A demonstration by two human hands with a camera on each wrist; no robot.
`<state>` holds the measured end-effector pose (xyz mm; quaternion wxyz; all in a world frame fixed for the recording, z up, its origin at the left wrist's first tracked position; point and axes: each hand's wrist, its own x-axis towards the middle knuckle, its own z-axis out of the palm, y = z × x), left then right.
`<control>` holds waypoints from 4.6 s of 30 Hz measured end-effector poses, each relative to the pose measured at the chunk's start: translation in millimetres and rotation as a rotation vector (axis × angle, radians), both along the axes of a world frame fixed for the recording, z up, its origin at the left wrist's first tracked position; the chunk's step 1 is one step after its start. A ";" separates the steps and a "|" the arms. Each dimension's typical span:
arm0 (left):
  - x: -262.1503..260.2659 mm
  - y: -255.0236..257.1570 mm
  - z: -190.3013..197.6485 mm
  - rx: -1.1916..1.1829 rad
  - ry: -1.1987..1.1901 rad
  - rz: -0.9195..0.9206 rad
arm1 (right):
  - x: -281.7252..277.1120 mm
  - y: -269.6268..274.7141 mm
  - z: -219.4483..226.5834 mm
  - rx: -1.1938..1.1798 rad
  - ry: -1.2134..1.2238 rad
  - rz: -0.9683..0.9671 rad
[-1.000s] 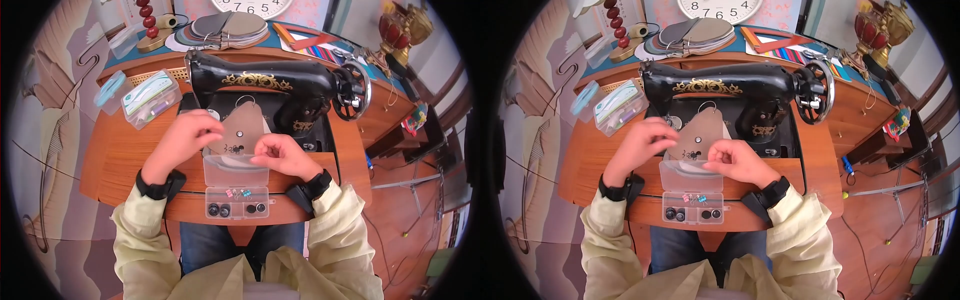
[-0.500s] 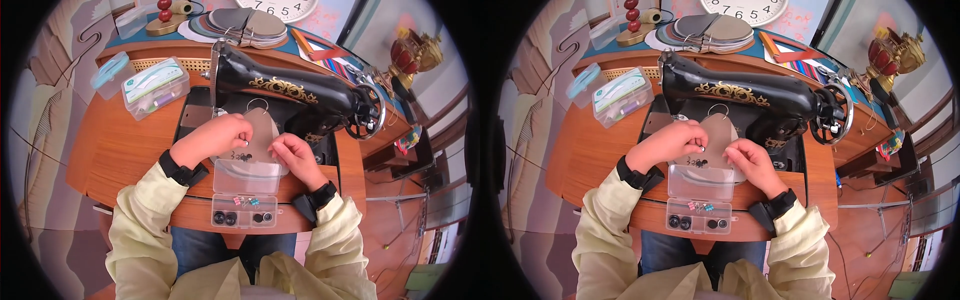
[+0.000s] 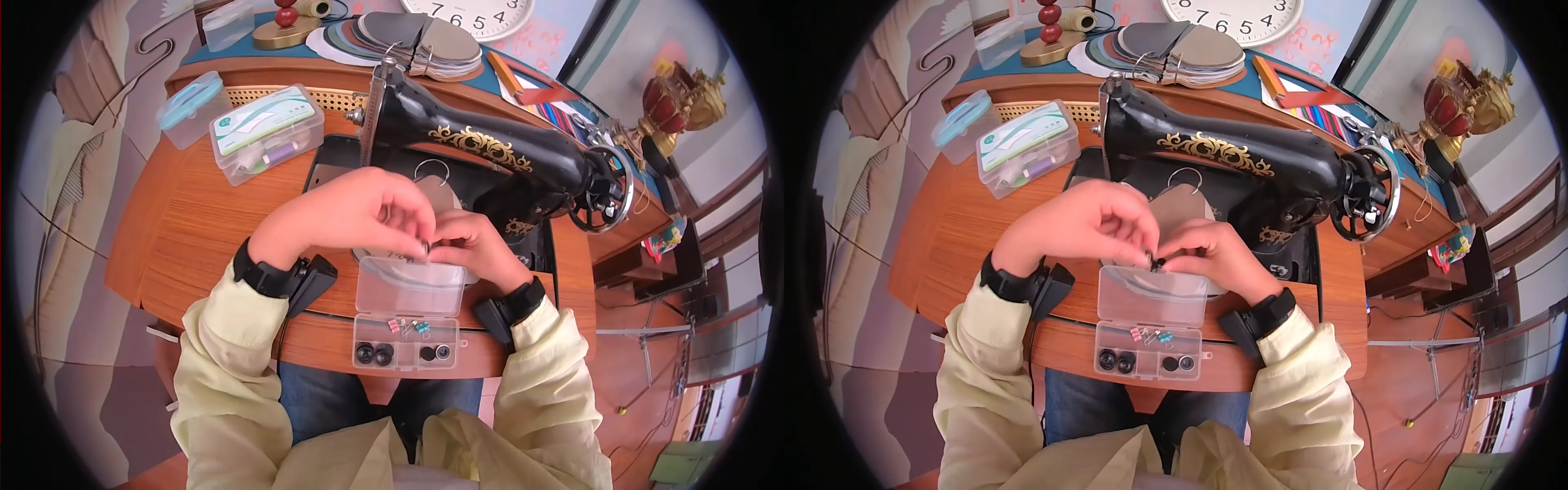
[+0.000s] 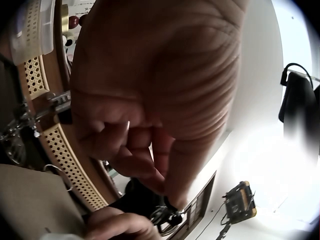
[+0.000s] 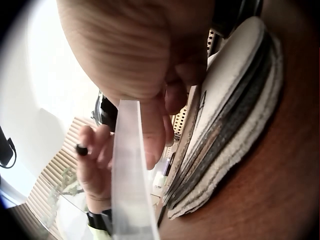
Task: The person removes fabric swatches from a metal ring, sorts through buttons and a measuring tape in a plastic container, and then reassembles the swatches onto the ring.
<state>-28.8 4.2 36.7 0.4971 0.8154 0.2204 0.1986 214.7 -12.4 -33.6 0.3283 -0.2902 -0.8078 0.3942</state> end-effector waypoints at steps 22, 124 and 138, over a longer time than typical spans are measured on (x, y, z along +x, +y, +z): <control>27.0 -48.0 -19.7 0.150 0.423 -0.437 | -8.0 5.1 7.1 -0.105 -0.187 0.036; 29.5 -145.3 -51.4 0.995 0.589 0.241 | 7.8 -7.0 -40.8 -0.104 0.269 -0.341; -140.8 -104.4 -57.7 0.964 0.815 0.928 | 13.1 -7.7 -38.9 0.193 0.120 -0.552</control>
